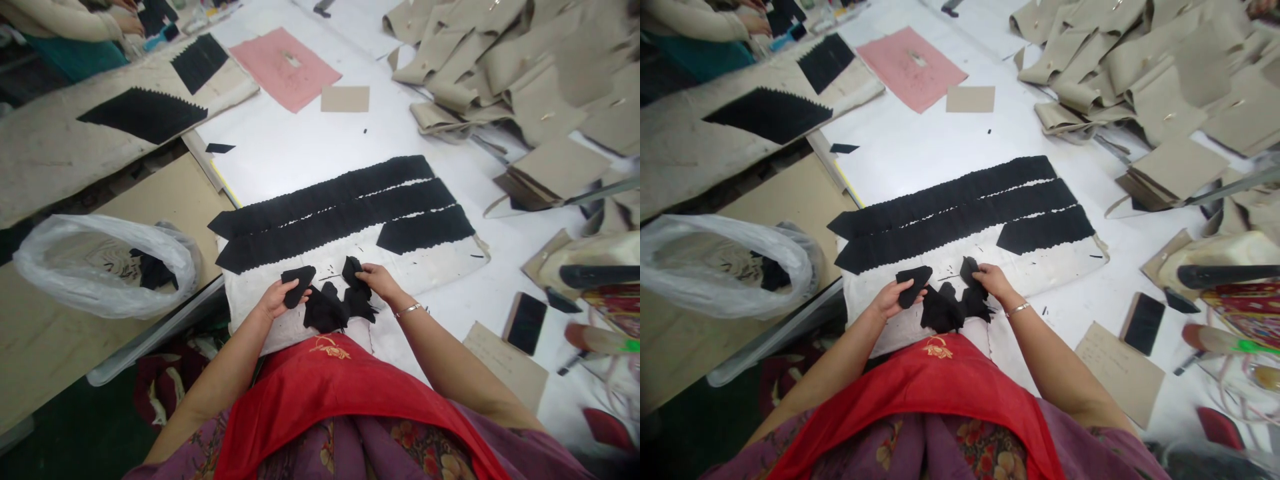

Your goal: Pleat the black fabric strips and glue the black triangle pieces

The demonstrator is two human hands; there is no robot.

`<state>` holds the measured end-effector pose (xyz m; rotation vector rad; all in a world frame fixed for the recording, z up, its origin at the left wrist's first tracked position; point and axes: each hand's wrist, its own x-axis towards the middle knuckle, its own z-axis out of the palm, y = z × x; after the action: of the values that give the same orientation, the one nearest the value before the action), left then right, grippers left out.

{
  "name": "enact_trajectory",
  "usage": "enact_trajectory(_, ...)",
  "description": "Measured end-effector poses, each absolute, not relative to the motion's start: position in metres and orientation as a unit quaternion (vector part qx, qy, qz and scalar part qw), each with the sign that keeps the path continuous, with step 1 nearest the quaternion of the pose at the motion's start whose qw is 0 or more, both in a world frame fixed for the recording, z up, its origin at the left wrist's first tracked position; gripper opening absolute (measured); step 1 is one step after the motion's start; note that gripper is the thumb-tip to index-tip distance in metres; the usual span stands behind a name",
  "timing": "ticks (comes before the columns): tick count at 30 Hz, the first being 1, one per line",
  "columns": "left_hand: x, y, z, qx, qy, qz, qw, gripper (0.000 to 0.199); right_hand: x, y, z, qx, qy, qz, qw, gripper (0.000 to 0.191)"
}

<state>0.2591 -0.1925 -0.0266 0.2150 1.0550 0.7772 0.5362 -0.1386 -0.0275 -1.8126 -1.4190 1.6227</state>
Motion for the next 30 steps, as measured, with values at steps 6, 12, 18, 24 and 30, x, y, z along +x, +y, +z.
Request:
enact_trajectory(6, 0.267, -0.188, -0.026, 0.085, 0.477, 0.337, 0.807, 0.034, 0.531, -0.135, -0.02, -0.615, -0.32, 0.671, 0.264, 0.012)
enact_trajectory(12, 0.285, -0.18, -0.021, 0.06, 0.444, 0.312, 0.838, 0.045, 0.527, -0.13, -0.01, -0.533, -0.239, 0.731, 0.352, 0.011)
enact_trajectory(18, 0.296, -0.177, -0.018, 0.074, 0.441, 0.322, 0.834, 0.035, 0.522, -0.132, -0.003, -0.456, -0.176, 0.793, 0.363, 0.006)
enact_trajectory(24, 0.294, -0.179, -0.025, 0.059, 0.473, 0.341, 0.81, 0.032, 0.522, -0.139, -0.008, -0.471, -0.162, 0.795, 0.346, 0.005)
enact_trajectory(30, 0.294, -0.18, -0.028, 0.035, 0.503, 0.375, 0.778, 0.031, 0.516, -0.148, -0.007, -0.569, -0.381, 0.662, 0.305, 0.017)
